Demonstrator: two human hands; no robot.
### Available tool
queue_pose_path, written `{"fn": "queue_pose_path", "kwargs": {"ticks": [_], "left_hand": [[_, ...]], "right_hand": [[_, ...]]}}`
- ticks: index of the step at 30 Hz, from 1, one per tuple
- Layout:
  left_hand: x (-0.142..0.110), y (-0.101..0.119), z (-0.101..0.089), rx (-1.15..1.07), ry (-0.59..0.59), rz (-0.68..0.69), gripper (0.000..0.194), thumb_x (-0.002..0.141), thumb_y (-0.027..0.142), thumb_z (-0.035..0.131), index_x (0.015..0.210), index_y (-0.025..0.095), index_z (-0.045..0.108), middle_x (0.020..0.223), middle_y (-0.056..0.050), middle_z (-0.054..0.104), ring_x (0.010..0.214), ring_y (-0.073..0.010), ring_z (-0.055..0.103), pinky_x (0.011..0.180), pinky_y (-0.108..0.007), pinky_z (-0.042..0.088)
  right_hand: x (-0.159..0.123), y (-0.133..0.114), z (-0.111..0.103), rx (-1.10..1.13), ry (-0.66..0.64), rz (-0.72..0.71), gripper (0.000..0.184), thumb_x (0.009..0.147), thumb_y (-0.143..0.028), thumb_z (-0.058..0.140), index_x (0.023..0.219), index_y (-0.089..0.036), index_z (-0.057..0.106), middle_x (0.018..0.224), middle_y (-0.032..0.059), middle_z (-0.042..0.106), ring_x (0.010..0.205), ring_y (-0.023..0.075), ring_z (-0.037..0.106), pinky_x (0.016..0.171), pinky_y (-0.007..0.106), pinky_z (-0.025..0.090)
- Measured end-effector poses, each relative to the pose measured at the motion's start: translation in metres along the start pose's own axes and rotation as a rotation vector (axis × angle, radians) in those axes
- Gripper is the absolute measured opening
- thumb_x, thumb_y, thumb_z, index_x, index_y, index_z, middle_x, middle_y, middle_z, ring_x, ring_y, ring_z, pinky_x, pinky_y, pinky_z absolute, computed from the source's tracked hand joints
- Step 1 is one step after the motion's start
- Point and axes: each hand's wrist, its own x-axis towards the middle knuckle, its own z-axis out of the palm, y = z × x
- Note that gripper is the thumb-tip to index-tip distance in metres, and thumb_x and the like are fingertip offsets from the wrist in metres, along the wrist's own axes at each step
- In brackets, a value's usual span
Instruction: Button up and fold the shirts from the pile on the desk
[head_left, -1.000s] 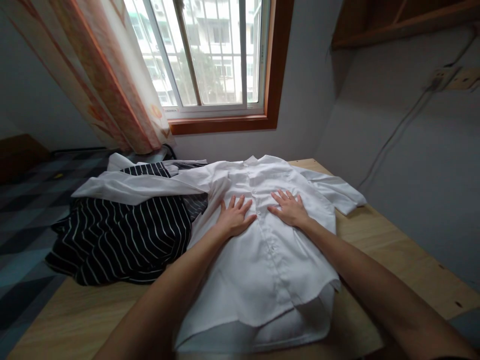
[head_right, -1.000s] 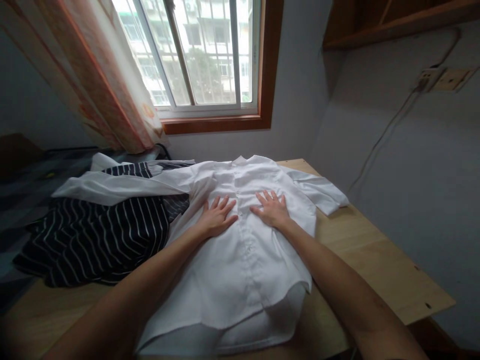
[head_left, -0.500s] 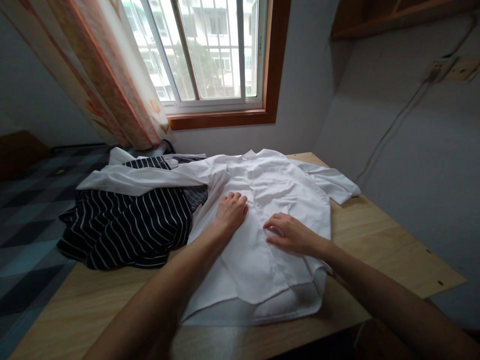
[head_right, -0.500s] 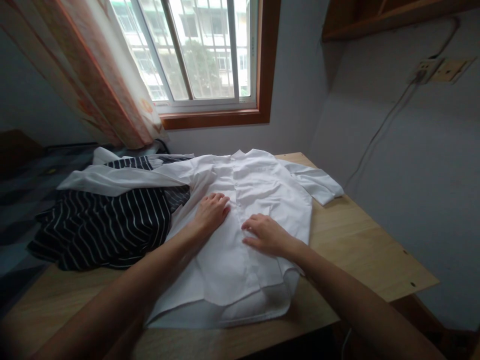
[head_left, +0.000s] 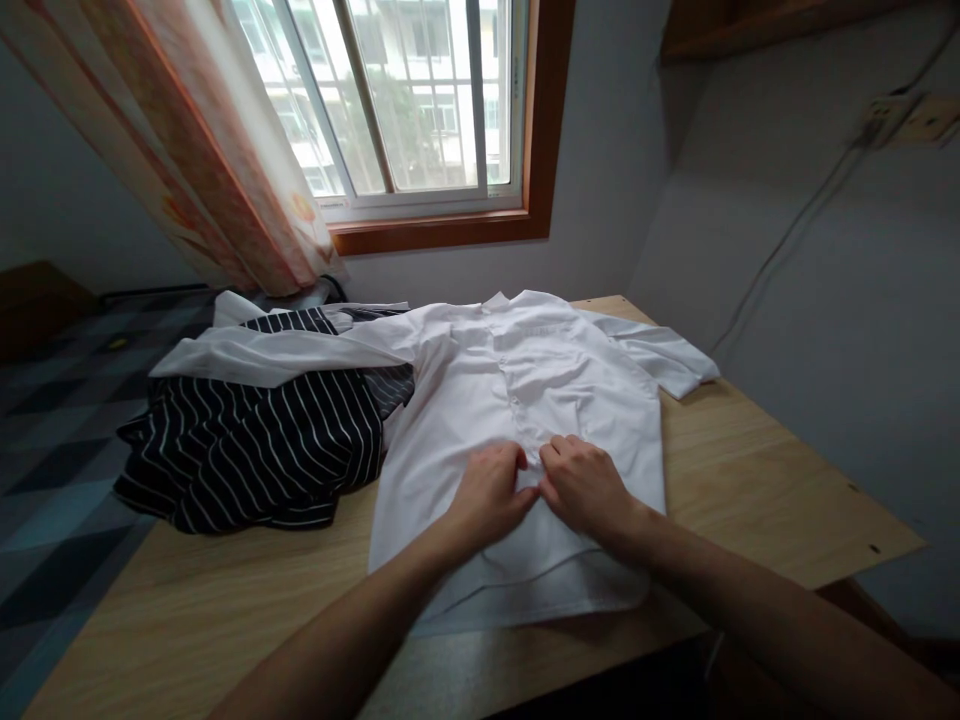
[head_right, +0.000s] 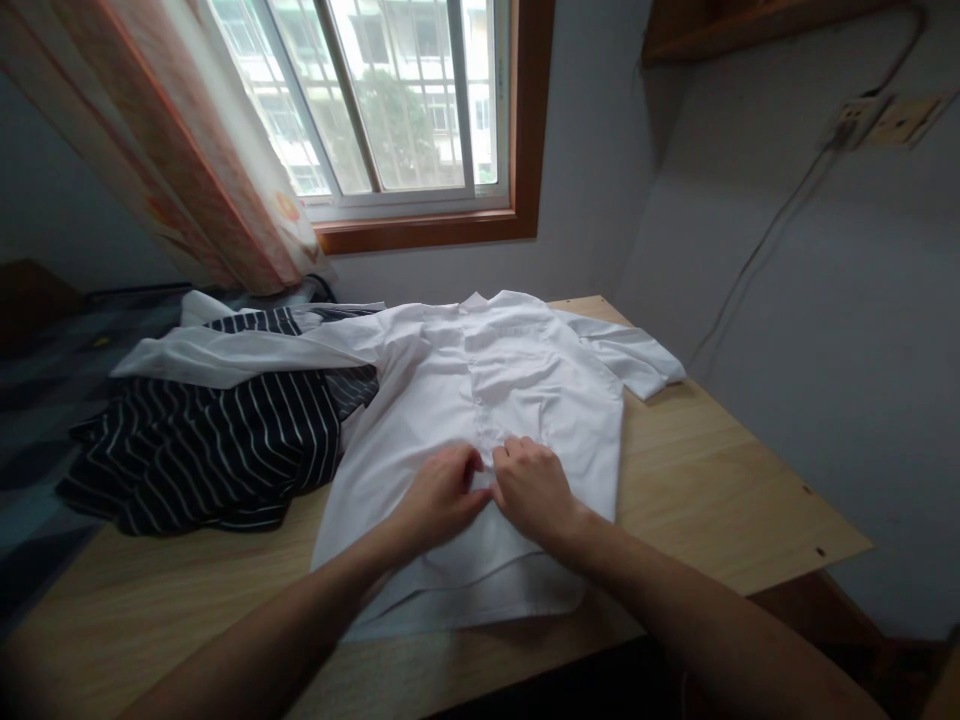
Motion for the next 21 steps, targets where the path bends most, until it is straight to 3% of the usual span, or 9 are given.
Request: {"fn": "queue_pose_path", "kwargs": {"ticks": [7,13,17,21], "left_hand": [[0.010,0.014,-0.006,0.097,-0.003,-0.055,0.018,0.082,0.034,0.062,0.092,0.019,0.065,0.092,-0.007,0.066,0.083,-0.0222,0.062,0.074,-0.032,0.043],[0.021,0.014,0.002,0.113,-0.028,-0.080,0.010,0.081,0.028,0.063,0.083,0.019,0.067,0.083,-0.006,0.068,0.081,-0.0225,0.063,0.074,-0.032,0.042],[0.021,0.008,-0.007,0.093,-0.068,-0.104,0.005,0.077,0.025,0.066,0.075,0.020,0.066,0.076,-0.003,0.068,0.073,-0.0202,0.061,0.066,-0.029,0.041],[0.018,0.012,-0.020,0.204,-0.064,-0.041,0.008,0.076,0.022,0.065,0.068,0.020,0.067,0.069,-0.005,0.066,0.071,-0.0223,0.062,0.066,-0.031,0.041]], "right_hand": [[0.006,0.031,0.010,0.577,0.067,0.241,0.010,0.077,-0.017,0.059,0.070,-0.018,0.066,0.066,0.0017,0.067,0.063,0.0168,0.060,0.061,0.026,0.039],[0.010,0.043,0.016,1.028,0.102,0.351,0.011,0.069,-0.027,0.065,0.065,-0.016,0.065,0.059,0.0006,0.063,0.055,0.0146,0.055,0.051,0.023,0.038],[0.009,0.044,0.013,1.193,0.156,0.422,0.019,0.069,-0.035,0.067,0.067,-0.017,0.064,0.059,-0.0002,0.061,0.050,0.0128,0.051,0.046,0.023,0.037],[0.009,0.040,0.008,1.287,0.199,0.404,0.022,0.071,-0.038,0.068,0.070,-0.017,0.066,0.062,0.0008,0.063,0.054,0.0137,0.054,0.049,0.024,0.040]]}}
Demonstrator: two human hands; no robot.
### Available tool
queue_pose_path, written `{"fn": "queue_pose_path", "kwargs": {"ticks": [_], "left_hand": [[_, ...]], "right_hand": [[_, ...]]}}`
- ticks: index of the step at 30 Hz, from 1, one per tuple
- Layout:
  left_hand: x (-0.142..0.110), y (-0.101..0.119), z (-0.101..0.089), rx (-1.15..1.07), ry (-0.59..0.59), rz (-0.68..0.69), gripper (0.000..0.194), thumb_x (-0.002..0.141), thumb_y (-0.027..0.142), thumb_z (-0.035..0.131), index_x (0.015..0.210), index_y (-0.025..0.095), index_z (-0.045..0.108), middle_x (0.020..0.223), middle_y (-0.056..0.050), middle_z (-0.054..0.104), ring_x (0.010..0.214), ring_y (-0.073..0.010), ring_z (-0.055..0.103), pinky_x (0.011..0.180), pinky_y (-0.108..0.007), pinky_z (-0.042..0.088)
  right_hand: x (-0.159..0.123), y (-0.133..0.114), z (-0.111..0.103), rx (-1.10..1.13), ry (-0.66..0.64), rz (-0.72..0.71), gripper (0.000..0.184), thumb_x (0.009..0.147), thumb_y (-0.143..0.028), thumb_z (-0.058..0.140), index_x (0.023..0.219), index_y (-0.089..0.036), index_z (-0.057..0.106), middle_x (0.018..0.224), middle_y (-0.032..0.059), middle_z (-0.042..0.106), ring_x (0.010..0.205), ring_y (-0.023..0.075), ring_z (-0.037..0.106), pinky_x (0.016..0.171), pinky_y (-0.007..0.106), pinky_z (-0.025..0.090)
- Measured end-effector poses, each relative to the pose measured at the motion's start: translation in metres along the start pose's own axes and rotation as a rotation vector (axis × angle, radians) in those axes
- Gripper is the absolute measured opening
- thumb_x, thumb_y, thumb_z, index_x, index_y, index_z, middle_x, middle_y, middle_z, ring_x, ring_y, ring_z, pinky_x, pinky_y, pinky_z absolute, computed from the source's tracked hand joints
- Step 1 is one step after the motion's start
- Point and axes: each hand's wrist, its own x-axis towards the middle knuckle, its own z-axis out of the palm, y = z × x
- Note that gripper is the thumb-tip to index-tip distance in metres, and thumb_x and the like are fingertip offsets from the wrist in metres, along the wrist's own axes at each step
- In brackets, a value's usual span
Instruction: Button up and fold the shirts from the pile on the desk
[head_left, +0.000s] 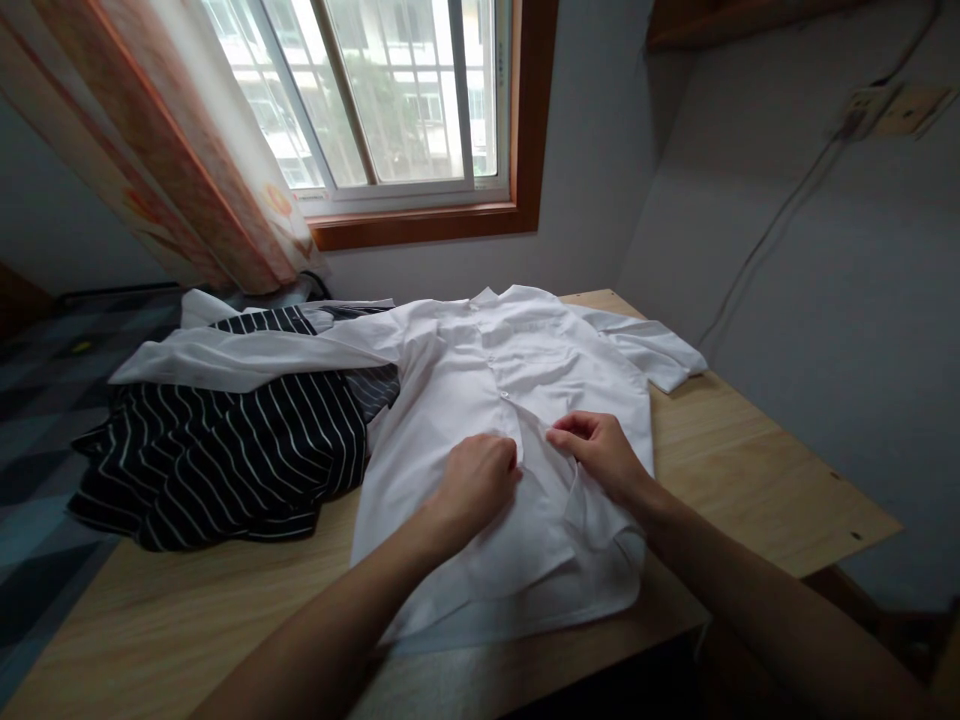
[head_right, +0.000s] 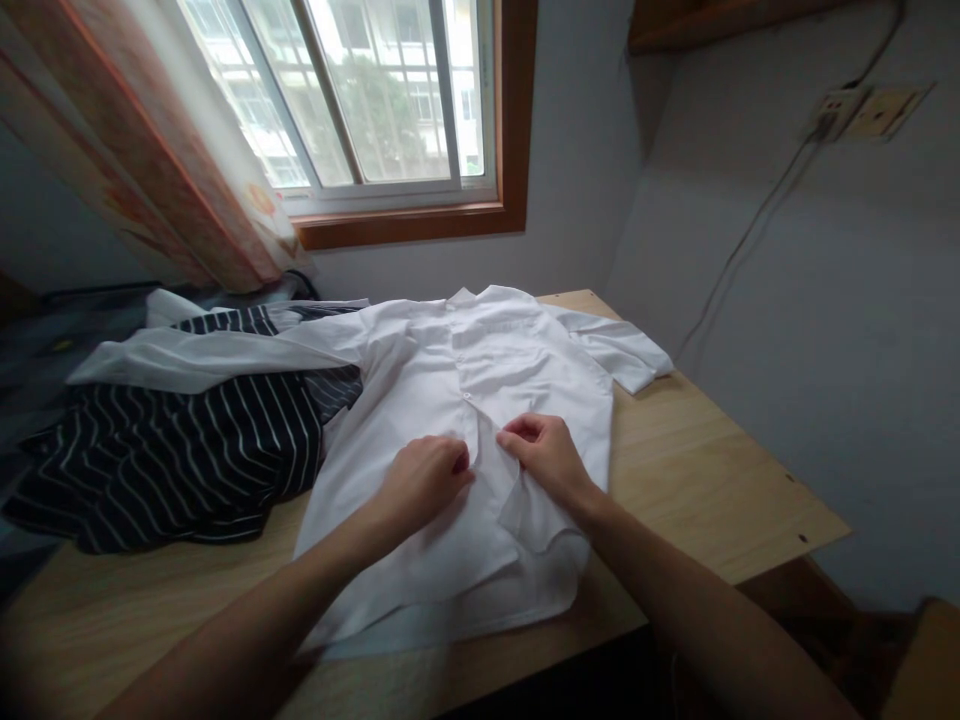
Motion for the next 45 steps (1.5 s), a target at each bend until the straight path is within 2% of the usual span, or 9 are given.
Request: {"fn": "queue_pose_path", "kwargs": {"ticks": [5,11,15,21,25,28,33,39,45], "left_hand": [[0.005,0.002,-0.004,-0.114,-0.028,0.033,0.016,0.078,0.019,0.060,0.064,0.020,0.068,0.066,-0.005,0.067,0.067,-0.0213,0.061,0.065,-0.031,0.039],[0.008,-0.004,0.006,-0.261,0.018,-0.054,0.012,0.078,0.019,0.059,0.073,0.018,0.069,0.071,-0.003,0.068,0.068,-0.0178,0.060,0.062,-0.027,0.037],[0.005,-0.002,0.012,-0.227,0.034,-0.031,0.008,0.076,0.023,0.065,0.080,0.020,0.071,0.077,-0.003,0.069,0.070,-0.0183,0.060,0.063,-0.027,0.038],[0.004,-0.002,0.025,-0.145,0.062,0.015,0.016,0.084,0.019,0.055,0.077,0.019,0.070,0.078,-0.004,0.068,0.073,-0.0191,0.060,0.066,-0.029,0.038],[0.005,-0.004,0.022,-0.195,0.020,-0.015,0.012,0.082,0.018,0.057,0.077,0.018,0.068,0.079,-0.004,0.067,0.075,-0.0182,0.059,0.067,-0.028,0.038],[0.007,-0.007,0.016,-0.282,-0.029,-0.059,0.011,0.082,0.019,0.059,0.075,0.017,0.067,0.074,-0.002,0.066,0.072,-0.0166,0.058,0.065,-0.027,0.036],[0.009,-0.009,0.009,-0.430,-0.081,-0.107,0.011,0.079,0.019,0.061,0.069,0.016,0.065,0.066,-0.001,0.064,0.065,-0.0148,0.056,0.062,-0.025,0.037],[0.009,-0.010,0.013,-0.759,-0.169,-0.241,0.012,0.080,0.020,0.057,0.069,0.016,0.060,0.053,0.002,0.058,0.045,-0.0119,0.053,0.046,-0.022,0.037],[0.011,-0.014,0.020,-1.008,-0.241,-0.343,0.011,0.078,0.021,0.059,0.068,0.015,0.057,0.049,0.003,0.056,0.038,-0.0089,0.050,0.039,-0.018,0.036]], "right_hand": [[-0.005,0.004,0.010,-0.068,-0.065,-0.009,0.018,0.070,-0.033,0.069,0.076,-0.016,0.071,0.071,0.0041,0.070,0.065,0.0177,0.062,0.059,0.026,0.046],[-0.007,0.012,0.015,-0.227,-0.064,-0.010,0.012,0.070,-0.023,0.062,0.072,-0.017,0.071,0.066,0.0030,0.069,0.061,0.0170,0.062,0.052,0.023,0.043],[-0.006,0.012,0.014,-0.245,-0.066,-0.010,0.009,0.069,-0.020,0.061,0.071,-0.017,0.070,0.061,0.0012,0.066,0.056,0.0157,0.059,0.049,0.022,0.041],[-0.009,0.010,0.016,-0.303,-0.068,-0.023,0.004,0.069,-0.021,0.067,0.068,-0.018,0.065,0.060,0.0002,0.064,0.056,0.0147,0.057,0.052,0.023,0.041],[-0.013,0.004,0.019,-0.451,-0.048,-0.083,0.004,0.070,-0.018,0.067,0.067,-0.018,0.064,0.061,-0.0009,0.063,0.057,0.0137,0.056,0.056,0.024,0.038],[-0.017,0.000,0.020,-0.605,0.003,-0.157,0.006,0.070,-0.013,0.065,0.066,-0.017,0.063,0.059,-0.0015,0.061,0.056,0.0131,0.053,0.058,0.024,0.035],[-0.020,-0.002,0.022,-0.697,0.024,-0.258,0.007,0.071,-0.010,0.063,0.068,-0.016,0.064,0.061,-0.0005,0.061,0.056,0.0130,0.052,0.058,0.025,0.033],[-0.019,0.001,0.023,-0.692,0.008,-0.303,0.010,0.071,-0.009,0.062,0.072,-0.016,0.069,0.065,0.0009,0.064,0.059,0.0140,0.055,0.060,0.024,0.035],[-0.020,0.004,0.025,-0.627,-0.018,-0.316,0.012,0.075,-0.010,0.061,0.074,-0.016,0.072,0.068,0.0028,0.067,0.061,0.0151,0.057,0.062,0.025,0.038]]}}
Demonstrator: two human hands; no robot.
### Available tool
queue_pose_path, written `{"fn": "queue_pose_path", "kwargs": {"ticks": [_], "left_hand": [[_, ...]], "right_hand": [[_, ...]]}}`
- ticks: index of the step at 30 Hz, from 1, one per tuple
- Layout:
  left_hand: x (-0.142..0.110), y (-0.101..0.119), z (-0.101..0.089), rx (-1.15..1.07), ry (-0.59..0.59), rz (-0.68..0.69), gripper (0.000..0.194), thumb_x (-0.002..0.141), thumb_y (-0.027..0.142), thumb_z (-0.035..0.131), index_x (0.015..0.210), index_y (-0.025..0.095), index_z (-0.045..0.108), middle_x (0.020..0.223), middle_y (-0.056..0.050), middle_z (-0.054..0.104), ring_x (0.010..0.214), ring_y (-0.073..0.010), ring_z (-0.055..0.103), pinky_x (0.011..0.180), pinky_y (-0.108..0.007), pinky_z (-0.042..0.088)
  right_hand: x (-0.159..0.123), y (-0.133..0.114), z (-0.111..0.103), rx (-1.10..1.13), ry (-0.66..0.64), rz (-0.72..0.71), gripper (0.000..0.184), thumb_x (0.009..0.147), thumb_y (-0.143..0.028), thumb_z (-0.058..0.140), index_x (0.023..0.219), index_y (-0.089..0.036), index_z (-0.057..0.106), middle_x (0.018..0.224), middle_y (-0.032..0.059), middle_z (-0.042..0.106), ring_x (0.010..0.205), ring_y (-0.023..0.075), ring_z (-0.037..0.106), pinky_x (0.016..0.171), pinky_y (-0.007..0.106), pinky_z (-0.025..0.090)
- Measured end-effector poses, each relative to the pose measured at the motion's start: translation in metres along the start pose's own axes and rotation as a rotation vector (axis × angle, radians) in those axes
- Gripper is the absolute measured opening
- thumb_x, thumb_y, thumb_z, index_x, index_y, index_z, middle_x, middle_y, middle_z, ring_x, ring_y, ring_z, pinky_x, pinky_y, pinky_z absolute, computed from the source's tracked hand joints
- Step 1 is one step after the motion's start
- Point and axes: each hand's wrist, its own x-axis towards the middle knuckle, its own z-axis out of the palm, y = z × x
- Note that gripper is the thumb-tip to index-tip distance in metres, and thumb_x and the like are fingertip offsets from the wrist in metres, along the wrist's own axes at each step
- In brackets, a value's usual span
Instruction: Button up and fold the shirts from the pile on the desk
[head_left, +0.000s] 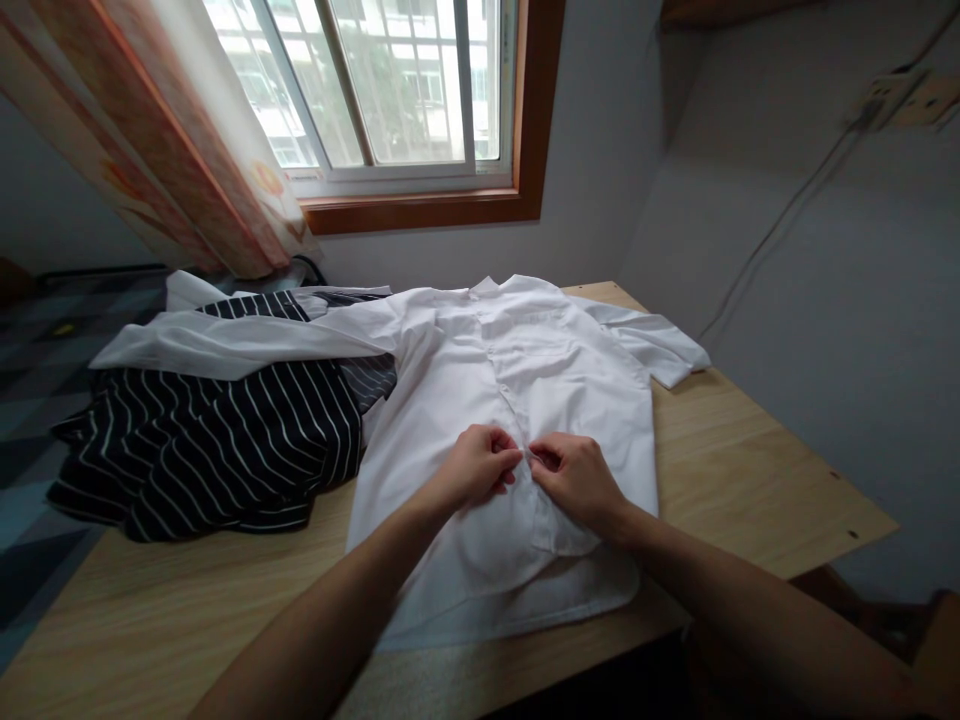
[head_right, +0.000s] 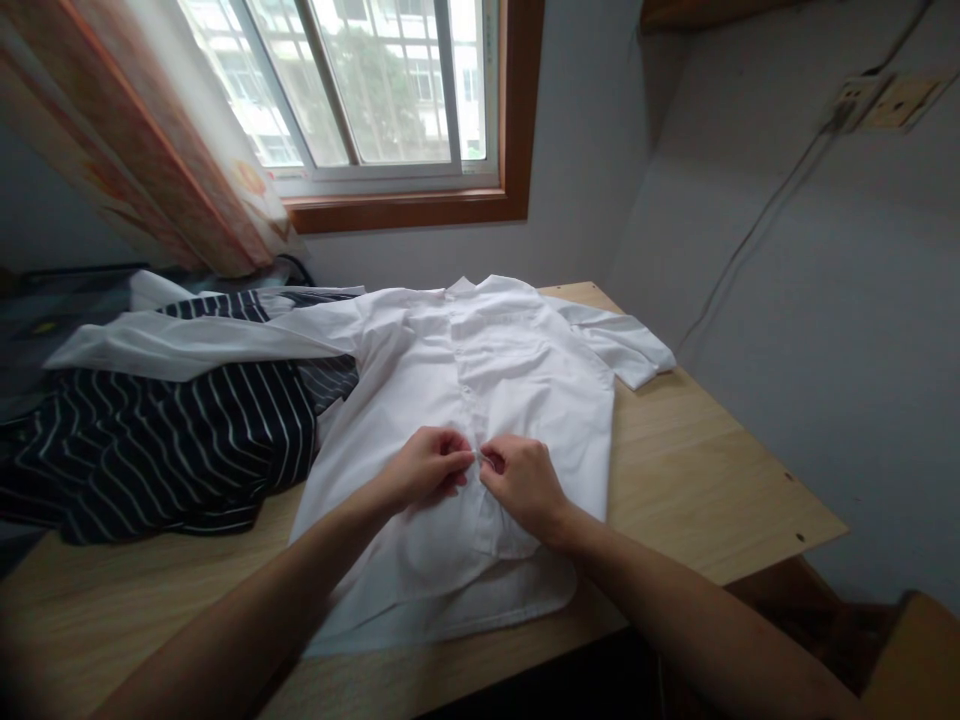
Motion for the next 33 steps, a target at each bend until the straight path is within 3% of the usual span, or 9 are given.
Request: {"fn": "queue_pose_path", "kwargs": {"ticks": [6,10,13,17,23,28,33], "left_hand": [[0.001,0.000,-0.001,-0.042,0.004,-0.004,0.012,0.077,0.017,0.060,0.066,0.014,0.058,0.047,0.002,0.056,0.037,-0.0086,0.050,0.037,-0.017,0.034],[0.002,-0.002,0.002,-0.198,0.026,-0.013,0.015,0.074,0.013,0.064,0.060,0.014,0.057,0.047,0.001,0.057,0.040,-0.0081,0.052,0.041,-0.017,0.039],[0.004,-0.005,0.005,-0.329,0.037,-0.032,0.013,0.069,0.011,0.068,0.060,0.012,0.059,0.049,0.000,0.060,0.044,-0.0086,0.056,0.047,-0.018,0.045],[0.005,-0.006,0.006,-0.406,0.059,-0.039,0.011,0.064,0.008,0.072,0.060,0.010,0.062,0.051,-0.002,0.061,0.047,-0.0093,0.059,0.049,-0.018,0.047],[0.002,0.004,0.008,-0.448,0.112,-0.123,0.011,0.066,0.007,0.068,0.065,0.011,0.058,0.055,-0.005,0.063,0.047,-0.0110,0.061,0.048,-0.019,0.050],[0.003,0.000,0.012,-0.405,0.175,-0.013,0.017,0.065,0.005,0.063,0.074,0.015,0.052,0.052,0.002,0.059,0.041,-0.0086,0.055,0.042,-0.017,0.044],[0.007,-0.011,0.013,-0.315,0.194,0.120,0.019,0.063,0.006,0.060,0.078,0.016,0.052,0.048,0.006,0.055,0.040,-0.0091,0.053,0.042,-0.017,0.039]], "right_hand": [[0.002,0.002,-0.002,0.217,-0.043,0.037,0.016,0.081,-0.018,0.059,0.082,-0.017,0.075,0.075,0.0041,0.071,0.066,0.0172,0.062,0.065,0.026,0.044],[0.008,0.010,-0.003,0.480,-0.166,0.121,0.028,0.087,-0.027,0.053,0.069,-0.017,0.072,0.060,0.0013,0.066,0.056,0.0152,0.059,0.056,0.024,0.044],[0.011,0.015,0.000,0.583,-0.178,0.215,0.017,0.081,-0.028,0.062,0.074,-0.016,0.073,0.061,0.0013,0.067,0.054,0.0148,0.060,0.052,0.023,0.045],[0.010,0.012,0.004,0.520,-0.114,0.265,0.012,0.074,-0.025,0.069,0.079,-0.015,0.074,0.065,0.0030,0.071,0.058,0.0165,0.065,0.053,0.023,0.046],[0.004,0.004,0.005,0.299,-0.014,0.144,0.007,0.076,-0.015,0.066,0.074,-0.018,0.073,0.068,0.0019,0.071,0.061,0.0160,0.066,0.059,0.024,0.047],[0.000,-0.001,0.006,0.145,0.008,0.002,0.013,0.079,-0.011,0.064,0.074,-0.018,0.072,0.071,0.0022,0.071,0.064,0.0159,0.064,0.064,0.025,0.046],[-0.001,-0.004,0.006,0.195,0.006,0.046,0.010,0.079,-0.013,0.064,0.074,-0.018,0.072,0.072,0.0036,0.072,0.066,0.0175,0.066,0.065,0.027,0.049]]}}
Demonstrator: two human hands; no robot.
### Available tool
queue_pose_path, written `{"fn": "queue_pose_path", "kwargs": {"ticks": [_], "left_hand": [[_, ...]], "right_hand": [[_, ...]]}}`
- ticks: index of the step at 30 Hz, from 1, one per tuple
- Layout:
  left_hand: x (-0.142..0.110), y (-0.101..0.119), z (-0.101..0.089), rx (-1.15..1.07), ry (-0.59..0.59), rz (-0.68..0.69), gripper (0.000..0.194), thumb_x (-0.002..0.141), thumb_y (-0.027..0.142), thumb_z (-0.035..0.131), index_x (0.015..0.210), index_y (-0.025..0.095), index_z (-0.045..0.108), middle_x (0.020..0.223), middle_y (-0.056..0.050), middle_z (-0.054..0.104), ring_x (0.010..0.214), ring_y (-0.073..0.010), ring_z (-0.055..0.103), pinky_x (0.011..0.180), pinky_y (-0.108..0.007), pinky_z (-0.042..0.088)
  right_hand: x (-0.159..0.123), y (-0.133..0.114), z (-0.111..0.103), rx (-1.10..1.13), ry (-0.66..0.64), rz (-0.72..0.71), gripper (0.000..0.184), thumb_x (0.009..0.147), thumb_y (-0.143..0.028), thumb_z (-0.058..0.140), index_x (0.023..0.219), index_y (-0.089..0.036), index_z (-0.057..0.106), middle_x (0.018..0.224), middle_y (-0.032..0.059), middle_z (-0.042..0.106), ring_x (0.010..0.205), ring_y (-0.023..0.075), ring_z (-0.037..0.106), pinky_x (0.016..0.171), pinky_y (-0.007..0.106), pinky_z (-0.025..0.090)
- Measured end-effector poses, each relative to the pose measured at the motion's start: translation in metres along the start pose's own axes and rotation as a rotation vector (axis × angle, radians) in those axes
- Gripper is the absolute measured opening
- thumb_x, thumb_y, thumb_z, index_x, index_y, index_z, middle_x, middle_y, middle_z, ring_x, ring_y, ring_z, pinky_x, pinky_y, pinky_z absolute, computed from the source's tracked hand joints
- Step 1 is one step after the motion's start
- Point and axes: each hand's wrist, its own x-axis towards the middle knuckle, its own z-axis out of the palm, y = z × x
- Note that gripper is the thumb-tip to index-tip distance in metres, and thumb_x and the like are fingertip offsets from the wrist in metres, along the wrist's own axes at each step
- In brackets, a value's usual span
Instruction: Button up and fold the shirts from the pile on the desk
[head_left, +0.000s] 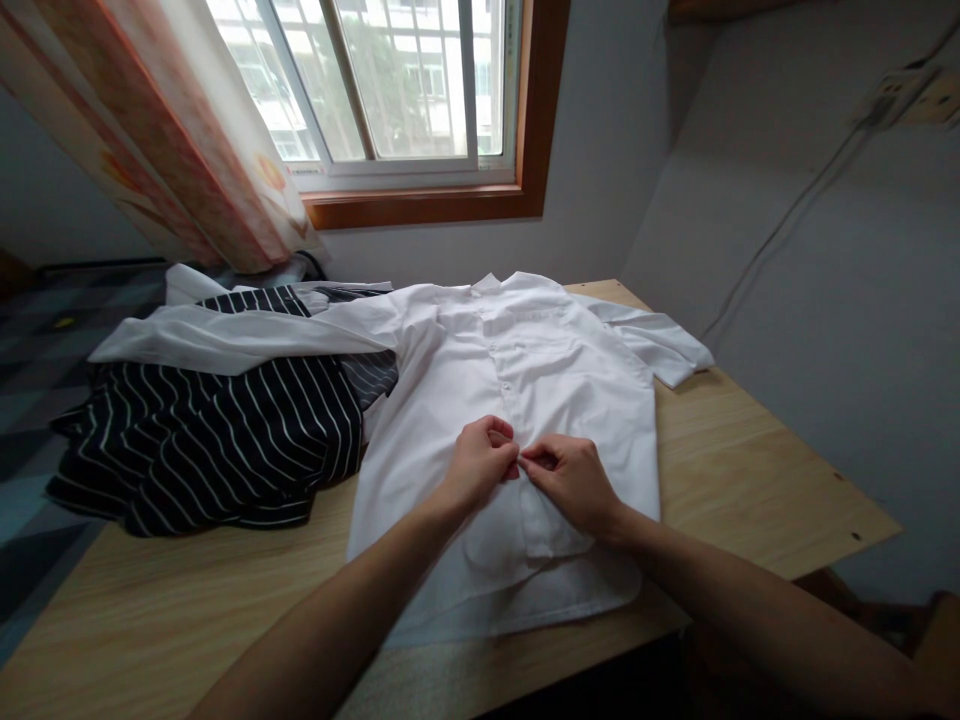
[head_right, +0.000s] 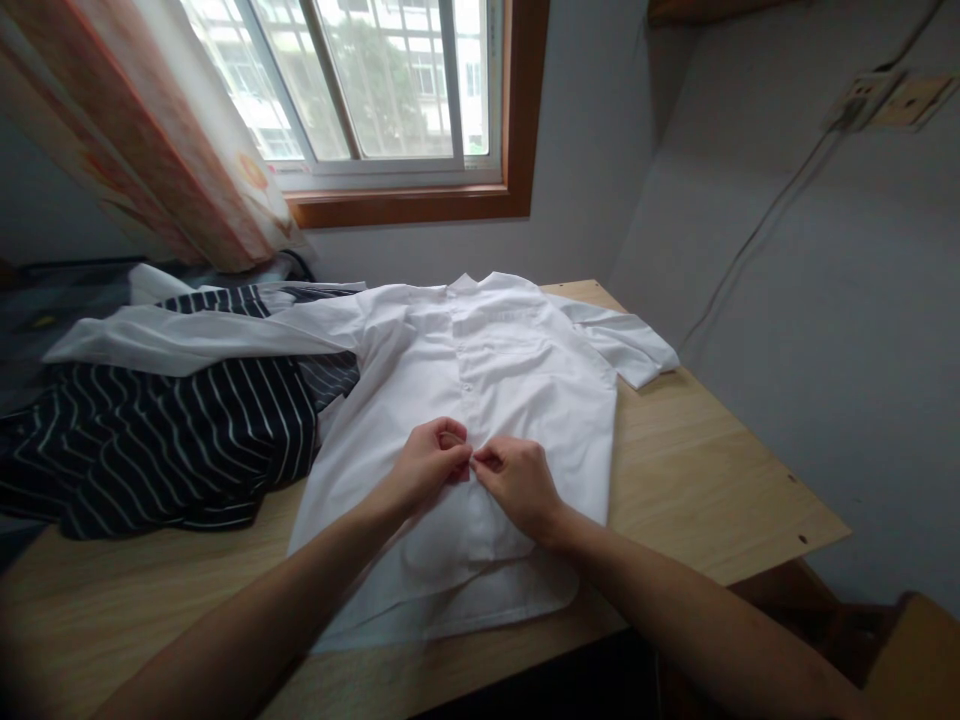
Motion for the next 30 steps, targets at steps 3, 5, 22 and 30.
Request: {"fn": "queue_pose_path", "kwargs": {"ticks": [3,5,22,30], "left_hand": [[0.001,-0.003,0.000,0.079,0.000,0.102,0.020,0.065,0.008,0.058,0.082,0.016,0.054,0.046,0.006,0.056,0.040,-0.0100,0.052,0.043,-0.018,0.037],[0.001,-0.004,-0.001,0.125,0.009,0.164,0.021,0.066,0.010,0.058,0.085,0.016,0.054,0.048,0.006,0.058,0.042,-0.0101,0.053,0.046,-0.019,0.038],[-0.045,0.024,-0.028,0.870,-0.026,0.593,0.041,0.080,0.033,0.066,0.117,0.018,0.057,0.106,-0.011,0.068,0.099,-0.0247,0.063,0.089,-0.040,0.049],[-0.125,-0.020,-0.084,1.379,-0.190,0.833,0.055,0.079,0.023,0.058,0.133,0.020,0.052,0.135,-0.014,0.058,0.128,-0.0345,0.049,0.105,-0.054,0.040]], "right_hand": [[0.004,0.003,0.001,0.152,0.002,0.139,0.007,0.077,-0.019,0.066,0.073,-0.017,0.071,0.068,0.0039,0.072,0.062,0.0178,0.066,0.060,0.027,0.050],[0.008,0.008,0.001,0.328,-0.021,0.256,0.009,0.074,-0.025,0.067,0.071,-0.016,0.069,0.064,0.0039,0.070,0.058,0.0174,0.065,0.057,0.026,0.051],[-0.025,-0.001,-0.046,-0.222,-0.304,-0.333,0.051,0.076,-0.034,0.074,0.122,-0.021,0.059,0.125,0.0133,0.060,0.117,0.0294,0.055,0.098,0.047,0.045],[-0.091,0.035,-0.070,-0.720,-0.047,-0.447,0.029,0.081,-0.006,0.046,0.101,-0.021,0.061,0.097,0.0080,0.067,0.090,0.0233,0.062,0.098,0.047,0.041]]}}
